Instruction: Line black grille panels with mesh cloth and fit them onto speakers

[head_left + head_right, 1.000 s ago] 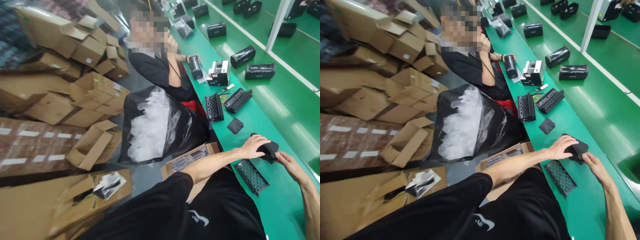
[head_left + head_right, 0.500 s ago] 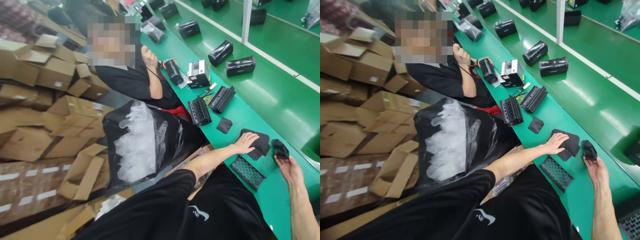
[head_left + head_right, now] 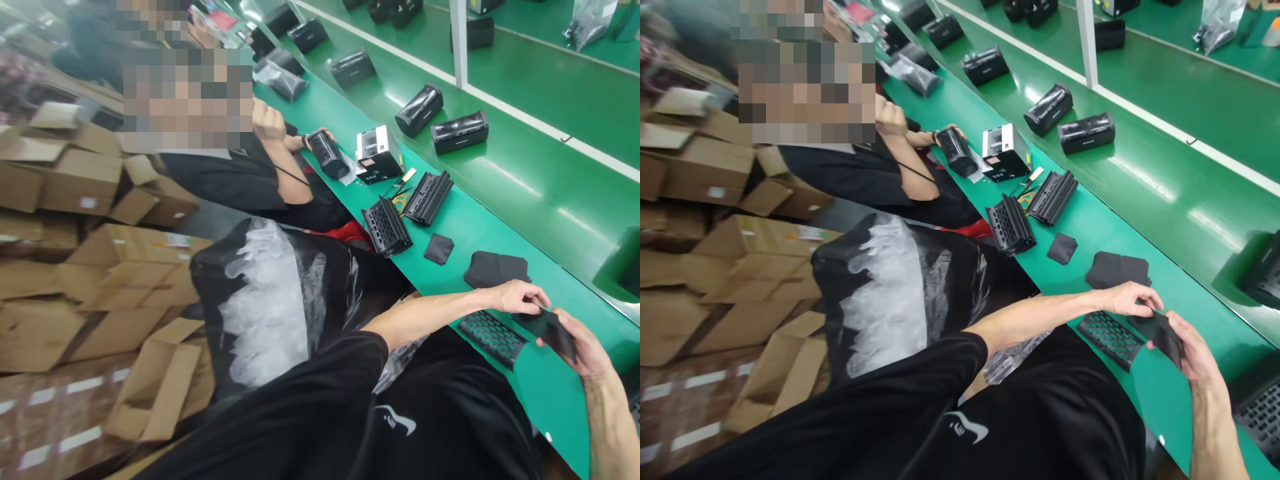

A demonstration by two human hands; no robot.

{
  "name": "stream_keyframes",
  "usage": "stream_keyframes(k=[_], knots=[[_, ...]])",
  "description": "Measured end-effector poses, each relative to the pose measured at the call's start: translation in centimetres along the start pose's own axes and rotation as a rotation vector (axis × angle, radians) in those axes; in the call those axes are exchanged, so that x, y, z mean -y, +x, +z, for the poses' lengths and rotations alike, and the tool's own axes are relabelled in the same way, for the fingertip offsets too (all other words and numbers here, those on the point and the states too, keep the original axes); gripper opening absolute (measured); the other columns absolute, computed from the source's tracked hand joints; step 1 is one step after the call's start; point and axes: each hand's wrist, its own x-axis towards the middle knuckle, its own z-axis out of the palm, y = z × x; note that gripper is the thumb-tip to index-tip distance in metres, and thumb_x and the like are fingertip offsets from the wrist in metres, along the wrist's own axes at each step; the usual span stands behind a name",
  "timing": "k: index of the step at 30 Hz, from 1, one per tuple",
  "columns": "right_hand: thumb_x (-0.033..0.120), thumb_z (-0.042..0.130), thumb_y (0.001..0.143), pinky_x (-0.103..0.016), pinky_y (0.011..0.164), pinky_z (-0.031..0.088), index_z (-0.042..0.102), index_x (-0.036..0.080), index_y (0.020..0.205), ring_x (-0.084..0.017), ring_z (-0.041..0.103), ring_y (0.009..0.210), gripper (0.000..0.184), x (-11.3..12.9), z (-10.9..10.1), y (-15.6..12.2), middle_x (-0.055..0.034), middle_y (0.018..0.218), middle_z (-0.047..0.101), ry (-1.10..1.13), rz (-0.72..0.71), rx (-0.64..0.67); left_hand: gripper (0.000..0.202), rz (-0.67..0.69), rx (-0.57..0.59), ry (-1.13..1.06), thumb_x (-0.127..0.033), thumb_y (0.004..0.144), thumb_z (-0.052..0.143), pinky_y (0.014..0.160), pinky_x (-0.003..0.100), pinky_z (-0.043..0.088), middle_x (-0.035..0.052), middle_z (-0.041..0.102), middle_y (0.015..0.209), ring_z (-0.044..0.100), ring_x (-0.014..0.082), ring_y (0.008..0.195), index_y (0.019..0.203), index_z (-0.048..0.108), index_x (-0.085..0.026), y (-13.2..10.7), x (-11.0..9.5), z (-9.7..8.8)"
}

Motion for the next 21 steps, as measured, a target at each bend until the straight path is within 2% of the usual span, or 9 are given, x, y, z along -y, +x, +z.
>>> stream_keyframes(k=[2, 6, 10, 12, 14, 16, 17, 19, 21], knots=[[0.064, 0.091, 0.064, -0.037, 0.052, 0.052, 0.071, 0.02, 0.085, -0.025, 0.063, 0.055, 0.053, -0.2, 0.1, -0.4, -0.0069, 0.069, 0.068, -0.031, 0.025, 0.002, 0.027, -0.122, -0.065, -0.11, -0.036, 0.084, 0.081, 0.084, 0.029, 0.049, 0.0025, 0.072, 0.084, 0.064, 0.0152, 0.081, 0.1, 0.075, -0.015, -0.5, 0.0, 0.2], [0.078, 0.087, 0.063, -0.034, 0.049, 0.05, 0.073, 0.02, 0.094, -0.019, 0.053, 0.047, 0.067, -1.3, 0.2, -1.1, -0.0056, 0.065, 0.066, -0.073, 0.034, 0.013, 0.042, -0.221, -0.15, -0.096, -0.054, 0.081, 0.083, 0.076, 0.026, 0.043, -0.001, 0.068, 0.078, 0.057, 0.0129, 0.077, 0.089, 0.076, -0.014, -2.4, -0.1, -0.1], [0.057, 0.101, 0.051, -0.032, 0.059, 0.055, 0.072, 0.02, 0.087, -0.018, 0.061, 0.059, 0.059, -2.1, 0.9, -1.6, -0.0035, 0.074, 0.069, -0.082, 0.003, 0.004, 0.058, -0.327, -0.194, -0.14, -0.072, 0.084, 0.072, 0.068, 0.025, 0.039, -0.0025, 0.06, 0.068, 0.05, 0.0115, 0.069, 0.083, 0.075, -0.014, -3.6, 0.3, 0.0], [0.06, 0.099, 0.055, -0.033, 0.06, 0.056, 0.071, 0.02, 0.079, -0.018, 0.061, 0.062, 0.054, -2.4, 1.3, -1.7, -0.0032, 0.073, 0.068, -0.071, 0.002, -0.013, 0.07, -0.429, -0.151, -0.329, -0.083, 0.086, 0.059, 0.066, 0.026, 0.042, -0.0004, 0.061, 0.067, 0.052, 0.0123, 0.065, 0.087, 0.074, -0.015, -3.8, 0.8, 0.2], [0.065, 0.095, 0.059, -0.035, 0.06, 0.057, 0.07, 0.02, 0.075, -0.019, 0.059, 0.06, 0.054, -2.7, 1.5, -1.7, -0.003, 0.07, 0.066, -0.067, 0.011, -0.03, 0.077, -0.488, -0.041, -0.513, -0.09, 0.083, 0.053, 0.066, 0.027, 0.046, 0.001, 0.064, 0.07, 0.056, 0.0135, 0.064, 0.097, 0.073, -0.017, -4.2, 1.3, 0.3], [0.067, 0.092, 0.061, -0.036, 0.06, 0.058, 0.069, 0.02, 0.072, -0.018, 0.056, 0.056, 0.054, -3.1, 1.6, -1.6, -0.0024, 0.066, 0.063, -0.072, 0.022, -0.053, 0.076, -0.477, 0.04, -0.581, -0.088, 0.073, 0.069, 0.066, 0.027, 0.048, -0.0001, 0.067, 0.077, 0.06, 0.014, 0.065, 0.11, 0.069, -0.021, -4.7, 1.6, 0.5], [0.068, 0.091, 0.061, -0.036, 0.059, 0.058, 0.067, 0.021, 0.07, -0.017, 0.055, 0.054, 0.054, -3.3, 1.5, -1.5, -0.0018, 0.063, 0.061, -0.076, 0.028, -0.069, 0.076, -0.453, 0.048, -0.562, -0.08, 0.066, 0.081, 0.065, 0.026, 0.048, -0.0014, 0.068, 0.08, 0.061, 0.0138, 0.067, 0.115, 0.067, -0.023, -5.0, 1.8, 0.5], [0.071, 0.088, 0.063, -0.036, 0.057, 0.057, 0.064, 0.022, 0.064, -0.017, 0.052, 0.05, 0.055, -3.8, 1.4, -1.3, -0.0018, 0.058, 0.058, -0.087, 0.043, -0.102, 0.082, -0.409, 0.02, -0.455, -0.06, 0.056, 0.097, 0.064, 0.024, 0.047, -0.0034, 0.068, 0.084, 0.062, 0.0131, 0.069, 0.121, 0.064, -0.024, -5.6, 2.0, 0.6], [0.074, 0.083, 0.068, -0.036, 0.052, 0.055, 0.062, 0.023, 0.062, -0.019, 0.053, 0.049, 0.055, -4.3, 1.2, -1.3, -0.0036, 0.056, 0.058, -0.102, 0.063, -0.133, 0.075, -0.382, -0.046, -0.305, -0.05, 0.057, 0.1, 0.064, 0.024, 0.044, -0.0031, 0.068, 0.084, 0.061, 0.0121, 0.069, 0.118, 0.066, -0.021, -6.2, 2.2, 0.8]])
